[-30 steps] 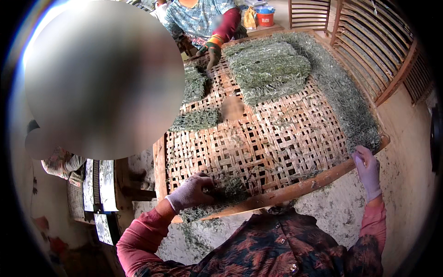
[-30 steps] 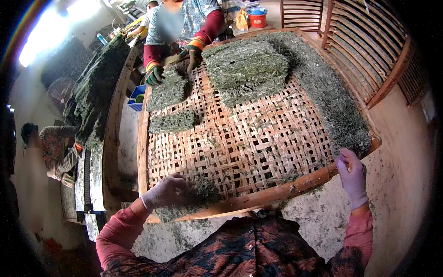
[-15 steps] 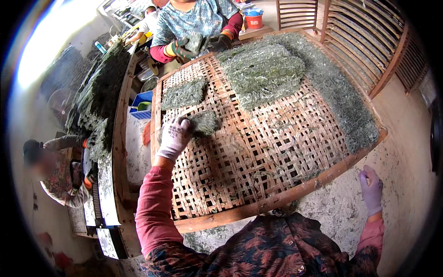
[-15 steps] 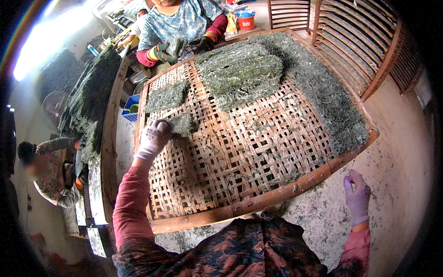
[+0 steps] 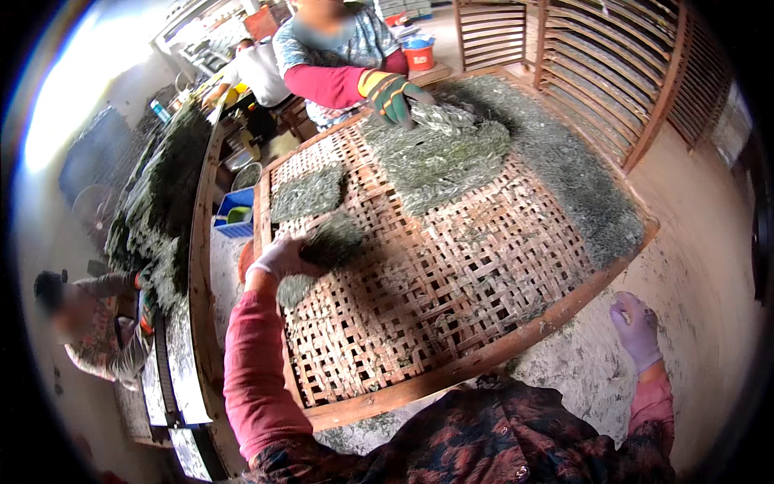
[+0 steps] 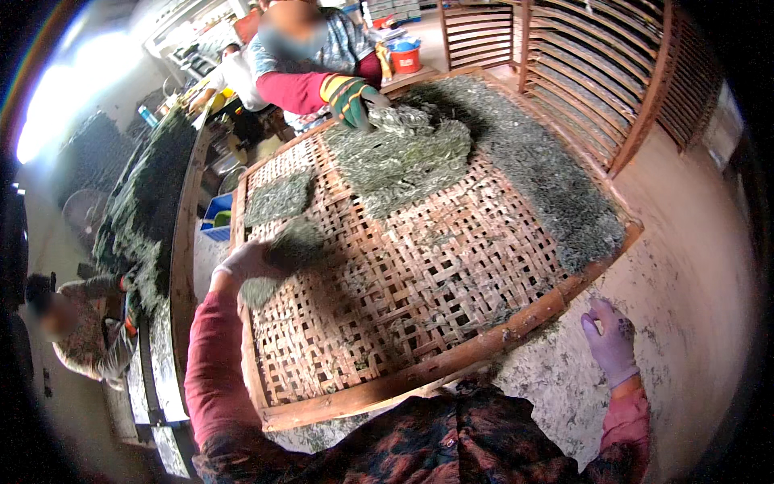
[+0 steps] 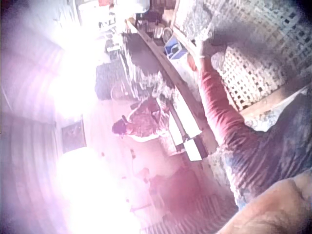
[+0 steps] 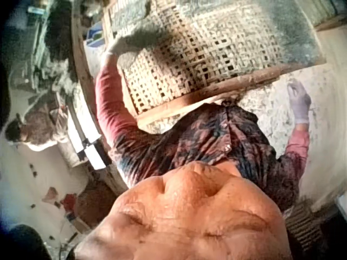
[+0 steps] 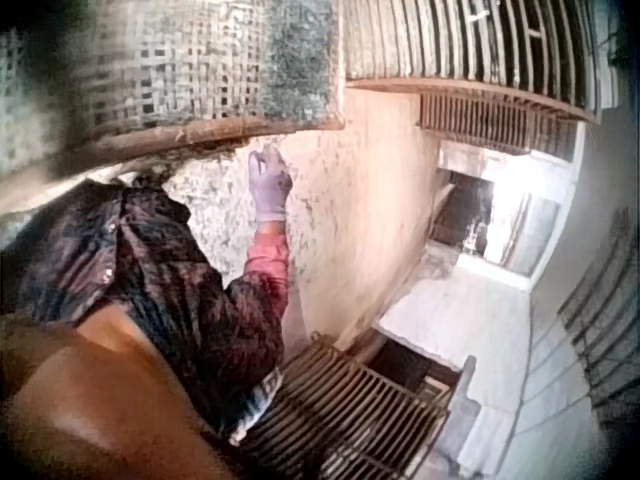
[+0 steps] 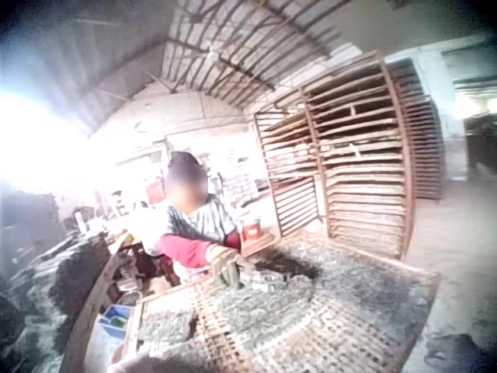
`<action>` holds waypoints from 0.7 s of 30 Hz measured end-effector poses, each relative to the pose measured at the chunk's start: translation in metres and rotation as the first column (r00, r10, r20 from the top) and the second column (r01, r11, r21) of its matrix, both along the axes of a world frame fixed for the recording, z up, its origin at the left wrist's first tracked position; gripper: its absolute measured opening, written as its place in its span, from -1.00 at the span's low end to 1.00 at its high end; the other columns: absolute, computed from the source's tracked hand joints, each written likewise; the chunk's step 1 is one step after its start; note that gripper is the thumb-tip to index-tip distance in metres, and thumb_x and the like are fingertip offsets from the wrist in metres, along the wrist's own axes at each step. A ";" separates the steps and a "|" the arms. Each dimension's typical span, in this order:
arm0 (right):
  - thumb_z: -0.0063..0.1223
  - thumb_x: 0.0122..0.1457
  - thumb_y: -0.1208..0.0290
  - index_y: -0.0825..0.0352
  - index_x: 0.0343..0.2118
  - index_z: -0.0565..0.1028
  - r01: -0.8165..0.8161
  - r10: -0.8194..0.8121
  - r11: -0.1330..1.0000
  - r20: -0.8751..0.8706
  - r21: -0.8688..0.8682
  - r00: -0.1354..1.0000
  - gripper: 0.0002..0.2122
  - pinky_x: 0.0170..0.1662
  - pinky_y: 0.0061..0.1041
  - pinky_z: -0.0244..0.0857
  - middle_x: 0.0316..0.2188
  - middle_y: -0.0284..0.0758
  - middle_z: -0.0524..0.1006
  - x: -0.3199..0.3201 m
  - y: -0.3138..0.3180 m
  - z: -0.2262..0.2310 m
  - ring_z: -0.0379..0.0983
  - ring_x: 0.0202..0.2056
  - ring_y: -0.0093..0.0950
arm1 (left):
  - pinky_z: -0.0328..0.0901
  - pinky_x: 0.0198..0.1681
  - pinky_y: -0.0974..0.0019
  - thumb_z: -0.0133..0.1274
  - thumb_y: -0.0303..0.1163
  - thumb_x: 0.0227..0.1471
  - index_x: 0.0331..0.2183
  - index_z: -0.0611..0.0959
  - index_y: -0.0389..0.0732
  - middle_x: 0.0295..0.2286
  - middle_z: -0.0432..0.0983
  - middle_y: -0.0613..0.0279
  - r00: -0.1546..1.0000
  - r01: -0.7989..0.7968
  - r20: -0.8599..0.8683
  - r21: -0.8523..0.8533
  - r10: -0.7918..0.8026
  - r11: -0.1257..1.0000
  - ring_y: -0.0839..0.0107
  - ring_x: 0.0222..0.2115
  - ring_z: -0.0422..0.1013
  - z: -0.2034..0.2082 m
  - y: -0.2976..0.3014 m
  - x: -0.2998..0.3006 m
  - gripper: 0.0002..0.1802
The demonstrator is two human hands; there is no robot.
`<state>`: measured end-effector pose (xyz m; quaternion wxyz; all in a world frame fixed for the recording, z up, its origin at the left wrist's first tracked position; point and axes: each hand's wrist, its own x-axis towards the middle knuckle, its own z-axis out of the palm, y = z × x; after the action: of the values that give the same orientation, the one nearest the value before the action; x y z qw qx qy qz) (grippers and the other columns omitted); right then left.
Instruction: The person gathers and stacks rectangular portions of dried plant material from a woven tray and moves them to a work table.
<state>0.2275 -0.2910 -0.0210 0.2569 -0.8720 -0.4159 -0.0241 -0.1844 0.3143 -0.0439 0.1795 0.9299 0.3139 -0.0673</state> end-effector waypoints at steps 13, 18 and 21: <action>0.12 0.05 0.45 0.38 -0.20 0.48 -0.084 0.084 0.996 -0.043 0.007 0.996 -0.76 -0.27 -0.38 0.38 -0.42 -0.14 0.56 0.055 0.013 0.001 0.54 -0.36 -0.26 | 0.22 -0.53 0.44 0.45 -0.19 -0.33 -0.47 0.59 -0.26 -0.57 0.46 0.39 0.717 -0.404 0.469 -0.324 0.516 0.856 0.58 -0.59 0.30 0.109 -0.128 0.053 -0.55; 0.14 0.01 0.52 0.40 -0.19 0.47 -0.152 0.163 0.980 -0.076 0.126 0.984 -0.74 -0.27 -0.38 0.36 -0.41 -0.18 0.54 0.113 0.021 -0.004 0.51 -0.37 -0.28 | 0.34 -0.32 0.43 0.29 -0.27 -0.08 -0.28 0.60 -0.37 -0.42 0.55 0.26 0.271 -0.129 0.637 -0.719 0.721 0.683 0.51 -0.46 0.45 0.146 -0.149 0.115 -0.61; 0.14 -0.04 0.59 0.40 -0.20 0.45 -0.186 0.216 0.962 -0.144 0.199 0.966 -0.72 -0.28 -0.37 0.35 -0.40 -0.21 0.51 0.144 0.021 0.004 0.49 -0.37 -0.29 | 0.34 -0.22 0.41 0.22 -0.31 0.00 -0.21 0.59 -0.33 -0.30 0.55 0.25 0.045 0.000 0.657 -0.753 0.752 0.658 0.48 -0.32 0.46 0.143 -0.135 0.171 -0.65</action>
<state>0.3716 -0.2705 -0.0171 0.3710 -0.7966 -0.4759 0.0359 -0.0133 0.1789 0.0990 0.6128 0.5110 0.3394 0.4982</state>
